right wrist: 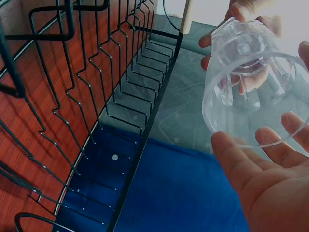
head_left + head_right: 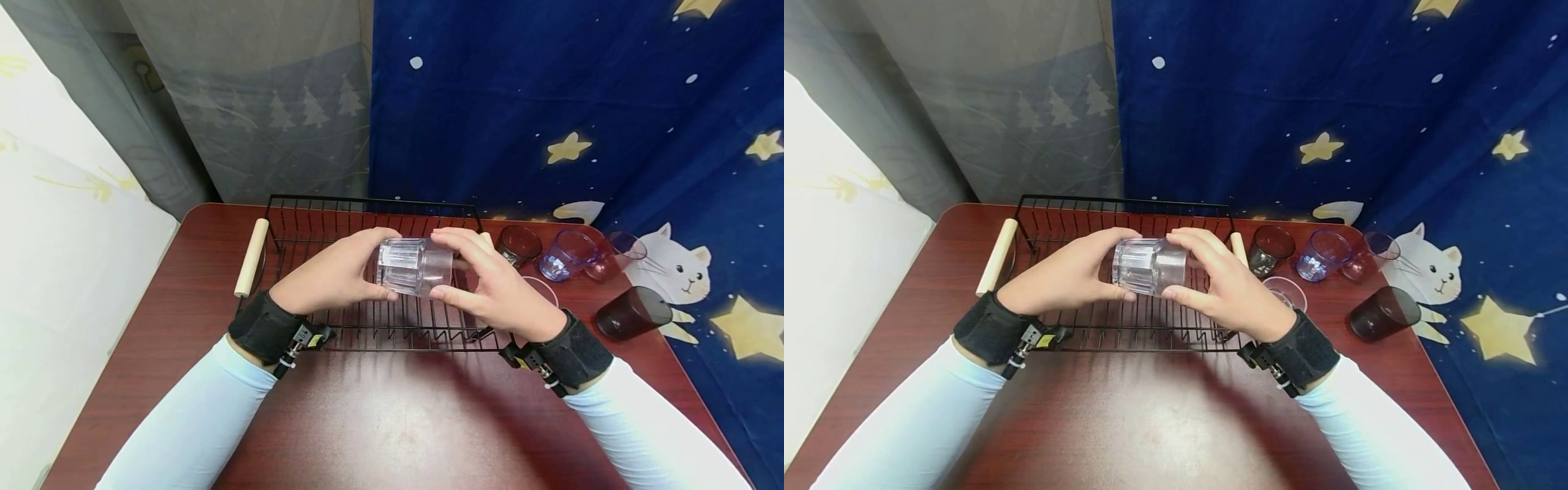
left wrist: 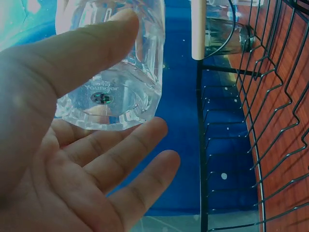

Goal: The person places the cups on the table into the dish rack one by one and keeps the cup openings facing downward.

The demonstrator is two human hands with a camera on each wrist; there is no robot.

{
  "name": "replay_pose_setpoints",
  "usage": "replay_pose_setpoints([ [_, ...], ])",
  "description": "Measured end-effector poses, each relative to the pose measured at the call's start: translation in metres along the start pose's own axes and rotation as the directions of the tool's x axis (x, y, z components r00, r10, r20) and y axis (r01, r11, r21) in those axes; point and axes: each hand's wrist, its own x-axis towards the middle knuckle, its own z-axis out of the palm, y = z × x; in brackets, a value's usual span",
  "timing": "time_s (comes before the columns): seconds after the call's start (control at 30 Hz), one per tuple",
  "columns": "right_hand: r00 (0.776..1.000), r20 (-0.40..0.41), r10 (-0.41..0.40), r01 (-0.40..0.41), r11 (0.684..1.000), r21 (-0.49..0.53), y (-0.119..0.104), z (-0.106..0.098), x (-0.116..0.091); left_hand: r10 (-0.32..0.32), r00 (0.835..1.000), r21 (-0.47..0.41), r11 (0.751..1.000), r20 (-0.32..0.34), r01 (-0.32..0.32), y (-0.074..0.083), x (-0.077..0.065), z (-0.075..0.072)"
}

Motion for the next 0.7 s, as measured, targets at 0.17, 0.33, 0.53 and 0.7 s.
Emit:
replay_pose_setpoints([
  [0.17, 0.999, 0.003, -0.04, 0.04, 0.999, -0.032, 0.005, 0.0, 0.001, 0.007, 1.0, -0.026, 1.0, -0.001, -0.007, 0.001, -0.001, -0.004],
  [0.33, 0.998, 0.008, -0.06, 0.06, 0.998, -0.017, 0.008, 0.0, 0.0, 0.017, 1.0, -0.039, 0.999, -0.005, -0.017, 0.002, -0.001, -0.006],
  [0.53, 0.999, 0.022, -0.039, 0.039, 0.999, -0.023, 0.012, 0.001, -0.003, 0.025, 1.0, -0.055, 0.998, -0.007, -0.025, 0.001, 0.0, -0.005],
  [0.7, 0.999, 0.047, -0.005, 0.007, 0.999, -0.044, 0.013, 0.002, -0.005, 0.037, 0.999, -0.059, 0.998, -0.014, -0.038, 0.001, 0.0, -0.004],
])
